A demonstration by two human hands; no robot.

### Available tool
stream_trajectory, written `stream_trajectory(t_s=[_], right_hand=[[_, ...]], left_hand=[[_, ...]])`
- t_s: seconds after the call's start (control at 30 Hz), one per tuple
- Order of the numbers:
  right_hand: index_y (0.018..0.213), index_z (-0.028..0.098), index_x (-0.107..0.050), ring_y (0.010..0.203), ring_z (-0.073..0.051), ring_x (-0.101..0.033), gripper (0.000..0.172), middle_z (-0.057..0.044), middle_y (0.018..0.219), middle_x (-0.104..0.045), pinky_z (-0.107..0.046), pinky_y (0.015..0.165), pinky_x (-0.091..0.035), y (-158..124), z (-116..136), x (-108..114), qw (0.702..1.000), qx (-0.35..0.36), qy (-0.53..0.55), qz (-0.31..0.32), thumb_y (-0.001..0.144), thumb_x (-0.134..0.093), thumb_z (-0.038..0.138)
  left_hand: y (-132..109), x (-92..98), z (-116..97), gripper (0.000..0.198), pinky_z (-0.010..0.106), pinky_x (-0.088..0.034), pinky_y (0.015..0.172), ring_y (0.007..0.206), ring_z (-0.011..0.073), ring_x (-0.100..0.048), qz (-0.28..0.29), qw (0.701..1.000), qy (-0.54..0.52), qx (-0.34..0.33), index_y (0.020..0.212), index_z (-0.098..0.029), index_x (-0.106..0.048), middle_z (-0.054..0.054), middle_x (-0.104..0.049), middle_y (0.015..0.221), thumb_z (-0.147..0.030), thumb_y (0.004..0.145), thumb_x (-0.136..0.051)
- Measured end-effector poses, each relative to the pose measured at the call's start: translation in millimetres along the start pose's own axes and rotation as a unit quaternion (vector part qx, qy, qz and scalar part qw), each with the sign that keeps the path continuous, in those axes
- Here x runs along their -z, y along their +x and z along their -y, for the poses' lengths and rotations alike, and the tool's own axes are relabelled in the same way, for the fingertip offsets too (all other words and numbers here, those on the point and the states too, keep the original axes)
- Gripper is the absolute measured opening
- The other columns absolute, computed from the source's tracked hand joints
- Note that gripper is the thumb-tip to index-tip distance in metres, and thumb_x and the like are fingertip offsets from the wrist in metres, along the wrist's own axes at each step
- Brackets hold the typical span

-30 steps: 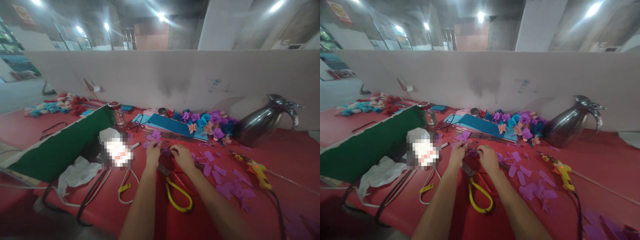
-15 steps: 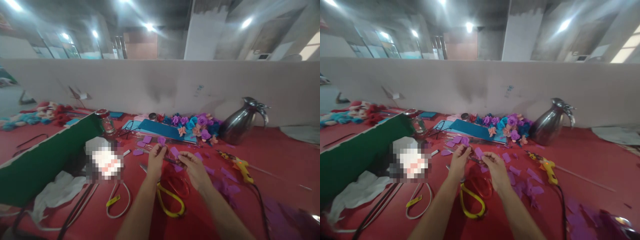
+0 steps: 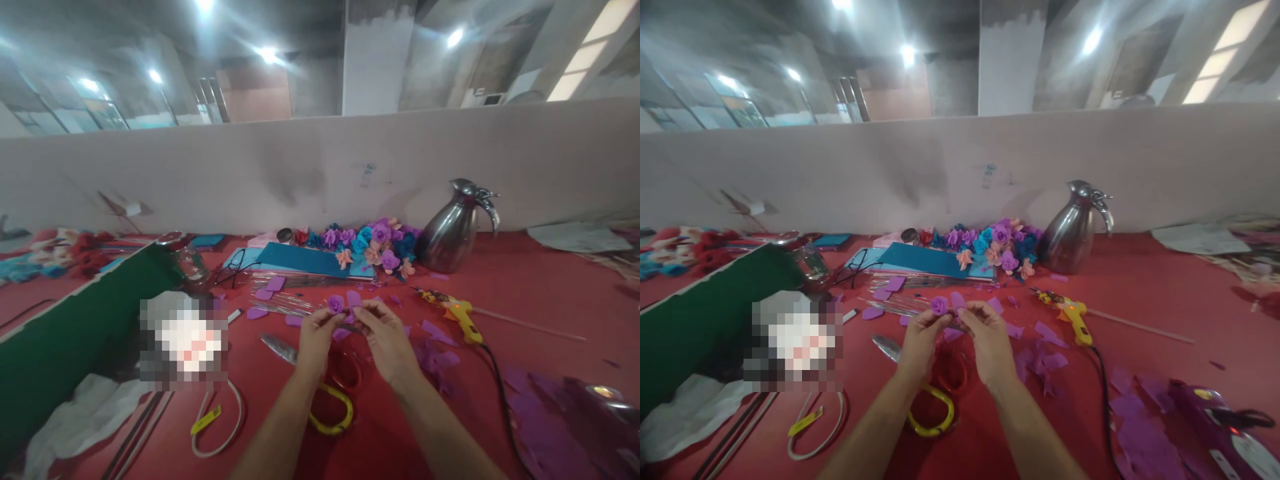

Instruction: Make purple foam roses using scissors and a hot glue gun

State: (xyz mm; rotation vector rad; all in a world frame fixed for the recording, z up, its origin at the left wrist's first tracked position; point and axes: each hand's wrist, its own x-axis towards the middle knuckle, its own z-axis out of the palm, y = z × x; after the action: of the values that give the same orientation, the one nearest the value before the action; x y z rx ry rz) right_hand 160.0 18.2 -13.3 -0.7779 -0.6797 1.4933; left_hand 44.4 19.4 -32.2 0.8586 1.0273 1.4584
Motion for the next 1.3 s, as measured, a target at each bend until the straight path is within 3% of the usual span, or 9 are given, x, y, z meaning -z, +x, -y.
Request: stream_trajectory(t_s=[0.2, 0.4, 0.67, 0.8, 0.93, 1.1, 1.3], right_hand=[[0.070, 0.021, -0.066, 0.067, -0.012, -0.059, 0.019, 0.003, 0.069, -0.065, -0.027, 0.072, -0.048, -1.4, -6.2, -0.2, 1.000, -0.009, 0.000, 0.025, 0.059, -0.079, 0.029], [0.068, 0.019, -0.069, 0.064, -0.011, -0.057, 0.015, 0.002, 0.068, -0.066, -0.025, 0.069, -0.047, -0.7, -4.2, -1.2, 1.000, -0.021, 0.001, 0.023, 0.060, -0.078, 0.028], [0.074, 0.021, -0.071, 0.070, -0.016, -0.062, 0.015, 0.000, 0.073, -0.069, -0.031, 0.073, -0.050, -6.9, -7.6, -5.2, 0.990, 0.081, -0.075, -0.086, 0.063, -0.075, 0.030], [0.075, 0.021, -0.072, 0.078, -0.018, -0.061, 0.013, -0.002, 0.078, -0.069, -0.035, 0.079, -0.048, -10.8, -16.0, -8.2, 0.988, 0.092, -0.098, -0.071, 0.064, -0.074, 0.028], [0.077, 0.022, -0.073, 0.090, -0.019, -0.059, 0.014, -0.002, 0.087, -0.068, -0.035, 0.089, -0.044, -11.3, -25.1, -9.9, 0.996, 0.069, -0.042, -0.041, 0.063, -0.075, 0.025], [0.077, 0.023, -0.074, 0.090, -0.018, -0.060, 0.017, -0.002, 0.089, -0.068, -0.034, 0.088, -0.046, -10.3, -27.4, -10.1, 0.999, 0.028, 0.029, -0.019, 0.060, -0.076, 0.024], [0.076, 0.023, -0.074, 0.087, -0.016, -0.060, 0.017, -0.001, 0.087, -0.069, -0.032, 0.087, -0.045, -10.0, -26.8, -9.5, 0.999, 0.017, 0.033, -0.011, 0.059, -0.077, 0.023]], left_hand=[[0.5, 0.5, 4.5, 0.010, 0.024, -0.047, 0.070, 0.065, 0.0122, -0.060, -0.015, 0.999, -0.032, 0.005, 0.066, -0.015, -0.072, 0.002, -0.070, 0.068, -0.022, 0.059, -0.076], [2.3, 2.1, 6.8, 0.014, 0.029, -0.049, 0.073, 0.067, 0.0148, -0.061, -0.012, 1.000, -0.009, 0.000, 0.071, -0.016, -0.074, 0.003, -0.070, 0.067, -0.022, 0.059, -0.076], [-4.1, -6.0, 1.2, 0.014, 0.034, -0.047, 0.084, 0.074, 0.0183, -0.065, -0.042, 0.999, -0.006, -0.001, 0.069, -0.016, -0.075, 0.005, -0.073, 0.072, -0.024, 0.057, -0.078], [-4.5, -3.8, 3.9, 0.011, 0.033, -0.049, 0.077, 0.068, 0.0177, -0.063, -0.044, 0.999, 0.017, -0.011, 0.067, -0.017, -0.075, 0.004, -0.072, 0.067, -0.025, 0.060, -0.075], [-3.5, -1.7, 6.8, 0.012, 0.030, -0.049, 0.071, 0.064, 0.0162, -0.061, -0.048, 0.999, 0.002, -0.013, 0.068, -0.017, -0.075, 0.003, -0.070, 0.063, -0.023, 0.058, -0.075], [-5.0, -3.8, 4.1, 0.013, 0.028, -0.049, 0.068, 0.063, 0.0154, -0.060, -0.066, 0.998, -0.001, -0.012, 0.068, -0.016, -0.075, 0.003, -0.069, 0.062, -0.022, 0.057, -0.075], [-6.5, -1.2, 4.1, 0.011, 0.028, -0.048, 0.067, 0.064, 0.0155, -0.060, -0.076, 0.995, 0.047, -0.041, 0.070, -0.018, -0.076, 0.002, -0.069, 0.062, -0.023, 0.061, -0.072]])
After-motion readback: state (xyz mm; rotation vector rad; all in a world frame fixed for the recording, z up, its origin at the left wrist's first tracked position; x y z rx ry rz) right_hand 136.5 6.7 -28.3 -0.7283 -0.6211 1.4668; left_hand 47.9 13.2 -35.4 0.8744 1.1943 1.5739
